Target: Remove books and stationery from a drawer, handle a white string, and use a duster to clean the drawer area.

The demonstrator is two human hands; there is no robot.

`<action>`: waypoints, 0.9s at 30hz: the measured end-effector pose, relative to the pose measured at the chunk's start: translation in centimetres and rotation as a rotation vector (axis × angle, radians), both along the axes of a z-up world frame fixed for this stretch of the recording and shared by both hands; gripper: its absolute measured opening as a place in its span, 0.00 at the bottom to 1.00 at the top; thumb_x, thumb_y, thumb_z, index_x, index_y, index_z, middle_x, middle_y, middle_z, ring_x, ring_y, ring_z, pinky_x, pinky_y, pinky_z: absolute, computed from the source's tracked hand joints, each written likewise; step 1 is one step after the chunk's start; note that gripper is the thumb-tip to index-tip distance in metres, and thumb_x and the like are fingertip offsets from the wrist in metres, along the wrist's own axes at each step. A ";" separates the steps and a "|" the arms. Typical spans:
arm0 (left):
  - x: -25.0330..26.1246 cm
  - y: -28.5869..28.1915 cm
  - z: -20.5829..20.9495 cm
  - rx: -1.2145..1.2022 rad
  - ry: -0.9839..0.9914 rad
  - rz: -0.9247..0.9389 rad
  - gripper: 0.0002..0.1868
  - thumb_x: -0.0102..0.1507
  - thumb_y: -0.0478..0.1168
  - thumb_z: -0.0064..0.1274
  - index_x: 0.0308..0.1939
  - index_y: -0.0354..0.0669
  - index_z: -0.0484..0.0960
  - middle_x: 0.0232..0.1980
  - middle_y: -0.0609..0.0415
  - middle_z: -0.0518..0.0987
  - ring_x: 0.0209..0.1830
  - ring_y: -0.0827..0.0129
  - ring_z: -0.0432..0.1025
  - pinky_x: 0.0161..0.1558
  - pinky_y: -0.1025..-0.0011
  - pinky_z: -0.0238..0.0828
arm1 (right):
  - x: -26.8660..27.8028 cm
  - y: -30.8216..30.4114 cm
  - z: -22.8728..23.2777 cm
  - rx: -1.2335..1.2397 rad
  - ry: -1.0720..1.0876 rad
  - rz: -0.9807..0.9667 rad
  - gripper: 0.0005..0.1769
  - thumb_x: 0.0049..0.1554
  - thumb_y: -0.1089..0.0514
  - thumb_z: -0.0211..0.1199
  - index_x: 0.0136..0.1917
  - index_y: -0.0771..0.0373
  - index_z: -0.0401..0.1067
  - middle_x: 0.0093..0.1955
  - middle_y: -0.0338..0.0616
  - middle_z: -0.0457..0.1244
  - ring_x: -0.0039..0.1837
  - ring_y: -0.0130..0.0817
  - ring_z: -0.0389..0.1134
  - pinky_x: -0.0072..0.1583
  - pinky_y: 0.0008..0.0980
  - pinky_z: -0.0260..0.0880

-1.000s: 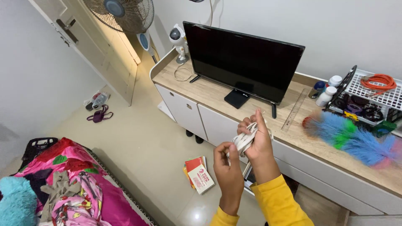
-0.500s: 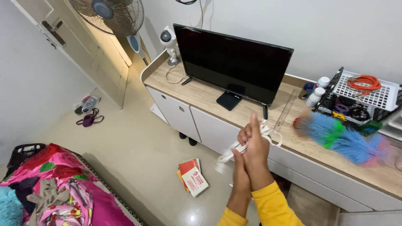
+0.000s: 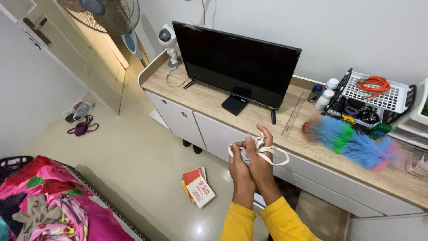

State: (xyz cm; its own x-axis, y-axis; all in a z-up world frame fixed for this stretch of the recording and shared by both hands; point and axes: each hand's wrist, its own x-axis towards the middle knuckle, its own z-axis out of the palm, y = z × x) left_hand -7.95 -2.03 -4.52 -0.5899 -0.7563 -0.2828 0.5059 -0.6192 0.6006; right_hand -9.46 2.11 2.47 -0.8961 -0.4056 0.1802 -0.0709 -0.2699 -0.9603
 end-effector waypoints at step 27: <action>-1.9 0.6 -8.9 0.210 -0.198 -0.020 0.19 0.70 0.55 0.45 0.44 0.41 0.76 0.29 0.61 0.65 0.23 0.76 0.58 0.23 0.75 0.54 | -3.8 3.0 -10.9 0.257 0.008 0.146 0.25 0.72 0.46 0.42 0.62 0.61 0.76 0.37 0.36 0.60 0.34 0.21 0.55 0.37 0.24 0.58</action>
State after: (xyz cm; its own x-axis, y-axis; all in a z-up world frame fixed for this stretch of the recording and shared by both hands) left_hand -9.84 -1.44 -13.42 -0.5220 -0.6575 -0.5433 0.3780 -0.7494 0.5436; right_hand -13.25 5.15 -8.41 -0.8239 -0.5633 0.0621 -0.0574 -0.0262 -0.9980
